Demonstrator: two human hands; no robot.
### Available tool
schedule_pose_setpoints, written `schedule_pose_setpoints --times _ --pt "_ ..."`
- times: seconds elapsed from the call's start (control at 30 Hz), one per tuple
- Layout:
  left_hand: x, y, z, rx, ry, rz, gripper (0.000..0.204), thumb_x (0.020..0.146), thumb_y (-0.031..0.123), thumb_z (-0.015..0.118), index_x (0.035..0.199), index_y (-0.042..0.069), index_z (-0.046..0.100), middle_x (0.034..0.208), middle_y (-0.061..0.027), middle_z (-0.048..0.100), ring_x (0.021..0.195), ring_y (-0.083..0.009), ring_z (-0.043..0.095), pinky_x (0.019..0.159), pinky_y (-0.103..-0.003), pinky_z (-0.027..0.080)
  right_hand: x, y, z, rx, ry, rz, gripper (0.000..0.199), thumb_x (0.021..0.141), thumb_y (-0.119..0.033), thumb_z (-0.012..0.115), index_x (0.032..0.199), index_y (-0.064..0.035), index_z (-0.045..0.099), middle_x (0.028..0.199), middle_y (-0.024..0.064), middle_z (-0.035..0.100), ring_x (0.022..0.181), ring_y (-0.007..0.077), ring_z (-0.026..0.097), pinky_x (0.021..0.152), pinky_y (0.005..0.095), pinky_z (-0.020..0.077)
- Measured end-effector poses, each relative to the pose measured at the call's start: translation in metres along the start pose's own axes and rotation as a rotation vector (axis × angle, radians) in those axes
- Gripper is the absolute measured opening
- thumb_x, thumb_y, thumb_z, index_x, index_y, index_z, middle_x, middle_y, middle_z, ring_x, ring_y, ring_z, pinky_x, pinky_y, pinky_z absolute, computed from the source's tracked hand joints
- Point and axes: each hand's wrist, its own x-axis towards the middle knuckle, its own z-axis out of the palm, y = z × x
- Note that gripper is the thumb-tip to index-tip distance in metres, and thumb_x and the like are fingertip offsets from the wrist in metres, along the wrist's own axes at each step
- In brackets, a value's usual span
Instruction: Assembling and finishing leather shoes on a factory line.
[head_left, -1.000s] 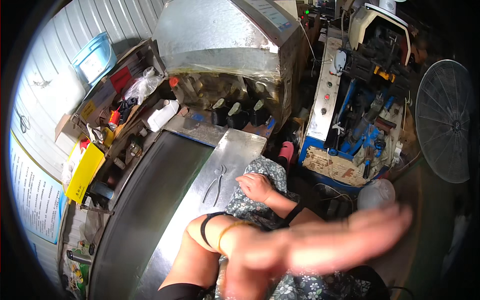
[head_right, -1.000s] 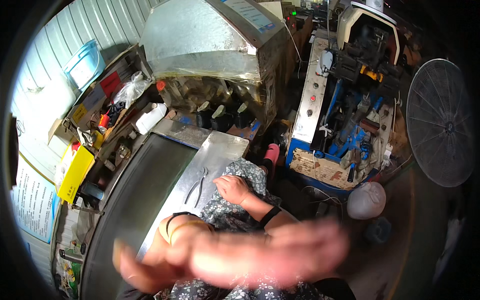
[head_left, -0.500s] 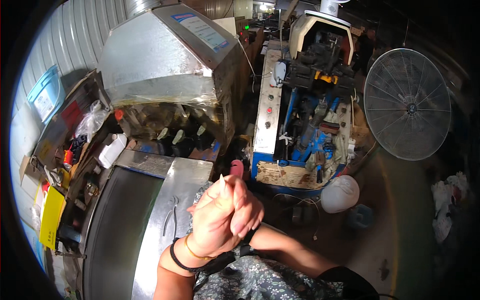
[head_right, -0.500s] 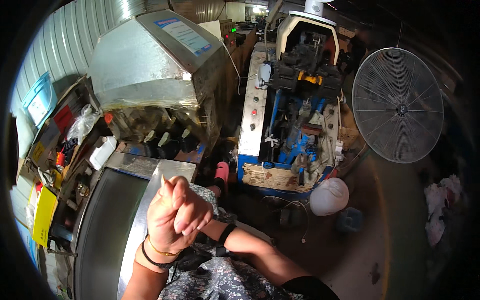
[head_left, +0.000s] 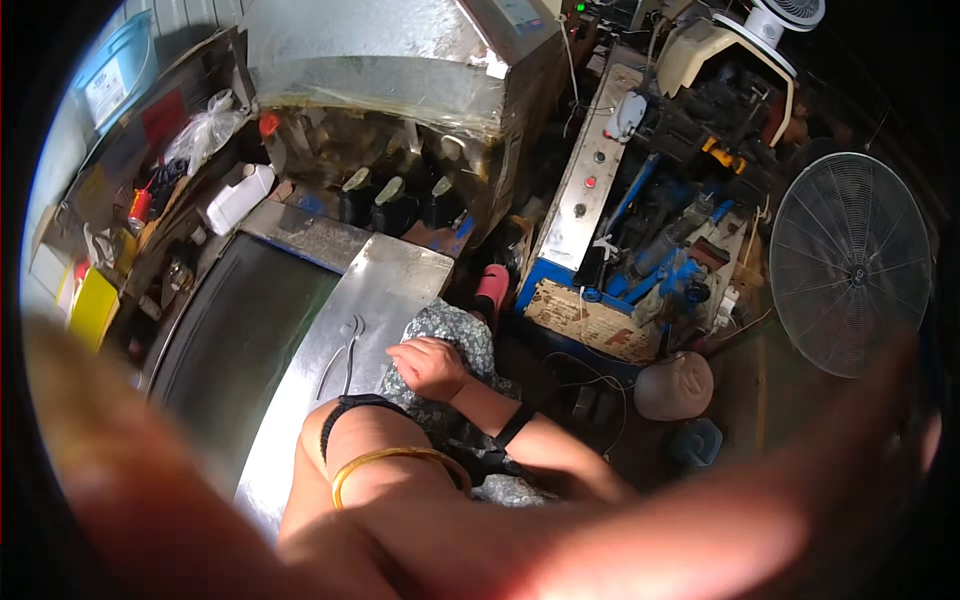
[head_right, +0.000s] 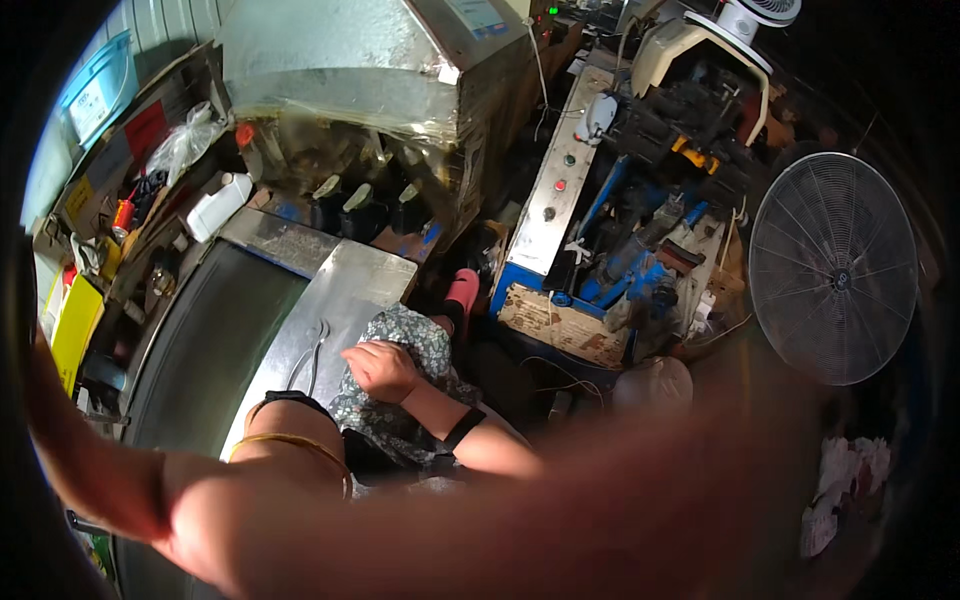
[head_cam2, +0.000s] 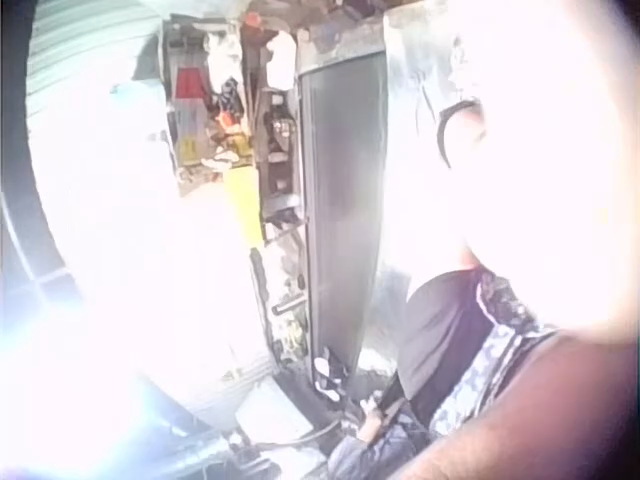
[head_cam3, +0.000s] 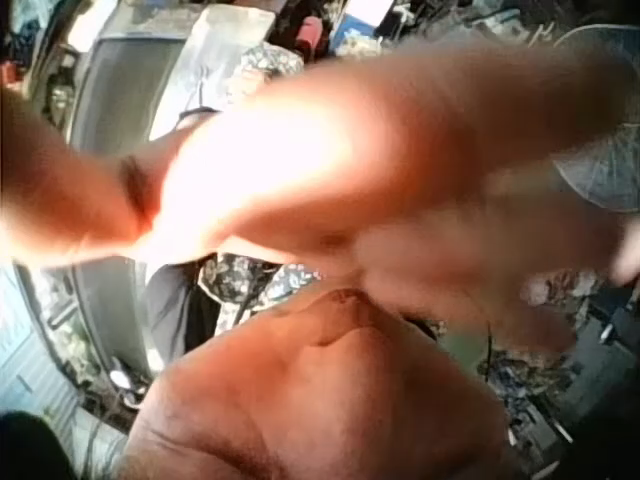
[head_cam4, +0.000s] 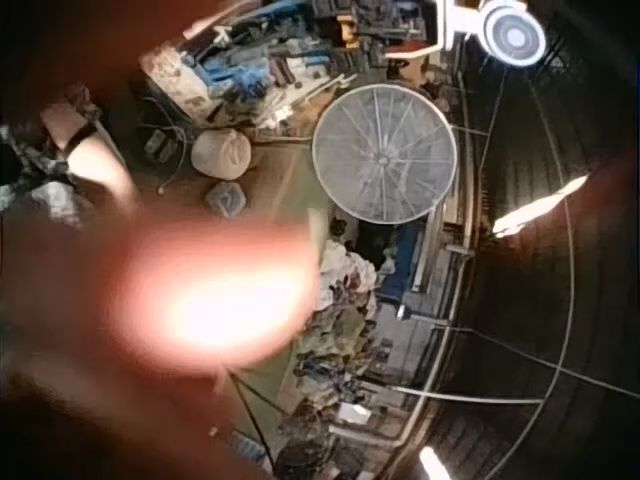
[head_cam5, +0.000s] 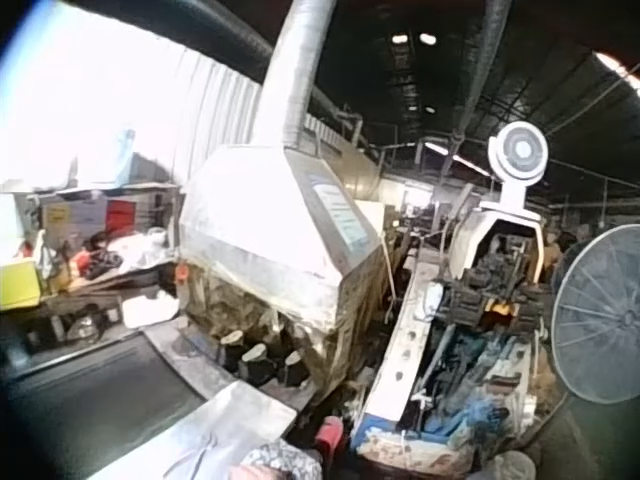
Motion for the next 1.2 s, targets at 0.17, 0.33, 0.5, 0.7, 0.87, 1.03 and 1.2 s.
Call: schedule_pose_setpoints --times 0.17,0.33,0.5,0.7,0.87,1.03,1.2 --pt "0.073 -0.120 -0.015 0.001 0.100 0.003 0.081 0.099 0.060 0.026 0.154 0.002 0.012 0.156 -0.0297 0.019 0.146 -0.0403 0.022 0.120 -0.050 0.013 0.000 0.001 0.012 0.060 0.016 -0.009 0.014 0.078 -0.005 0.066 0.092 -0.0033 0.070 0.083 0.0121 0.069 0.075 0.0290 0.068 0.071 0.0371 0.0554" --pt "0.077 -0.111 -0.018 -0.022 0.159 -0.019 0.081 0.099 0.058 0.027 0.154 0.001 0.012 0.156 -0.0294 0.017 0.145 -0.0408 0.022 0.120 -0.051 0.010 -0.002 -0.001 0.009 0.085 -0.006 0.020 0.015 0.079 -0.005 0.066 0.093 -0.0034 0.070 0.085 0.0120 0.069 0.077 0.0289 0.068 0.071 0.0372 0.0551" --pt "0.079 -0.109 -0.017 -0.015 0.229 -0.013 0.080 0.100 0.057 0.029 0.154 0.000 0.011 0.157 -0.0290 0.015 0.145 -0.0413 0.022 0.120 -0.052 0.007 0.001 -0.003 0.014 0.116 -0.027 0.021 0.015 0.080 -0.005 0.065 0.094 -0.0031 0.070 0.085 0.0122 0.069 0.076 0.0293 0.067 0.072 0.0373 0.0548" --pt "0.055 -0.087 0.008 0.053 0.327 0.017 0.080 0.100 0.055 0.031 0.153 -0.001 0.011 0.158 -0.0285 0.012 0.145 -0.0420 0.021 0.121 -0.054 0.004 0.000 -0.001 0.024 0.165 0.004 -0.062 0.012 0.087 -0.016 0.063 0.090 -0.0050 0.068 0.089 0.0107 0.069 0.079 0.0215 0.068 0.070 0.0330 0.0546" --pt "0.058 -0.081 -0.054 -0.086 0.448 0.118 0.085 0.101 0.055 0.030 0.150 -0.011 0.008 0.159 -0.0270 0.006 0.149 -0.0378 0.007 0.122 -0.050 0.004 0.017 -0.040 -0.032 0.134 -0.012 -0.062 0.056 0.088 -0.033 0.059 0.137 -0.0070 0.050 0.135 0.0300 0.047 0.112 0.0490 0.052 0.085 0.0550 0.0461" --pt "0.040 -0.079 -0.092 -0.127 0.471 0.167 0.064 0.104 0.044 0.039 0.146 -0.004 0.032 0.142 -0.0229 0.049 0.125 -0.0303 0.054 0.109 -0.044 0.039 0.014 -0.021 -0.002 0.780 0.033 0.239 0.031 0.091 -0.029 0.058 0.111 -0.0046 0.058 0.113 0.0189 0.059 0.096 0.0309 0.060 0.076 0.0398 0.0509" --pt "0.054 -0.115 -0.047 0.387 0.567 0.240 0.026 0.104 0.027 0.048 0.082 0.015 0.041 0.067 0.0043 0.032 0.055 -0.0060 0.028 0.055 -0.024 0.029 -0.008 0.019 0.026 1.240 0.136 0.502 0.024 0.093 -0.025 0.057 0.090 -0.0026 0.065 0.095 0.0100 0.068 0.083 0.0164 0.066 0.069 0.0276 0.0548"
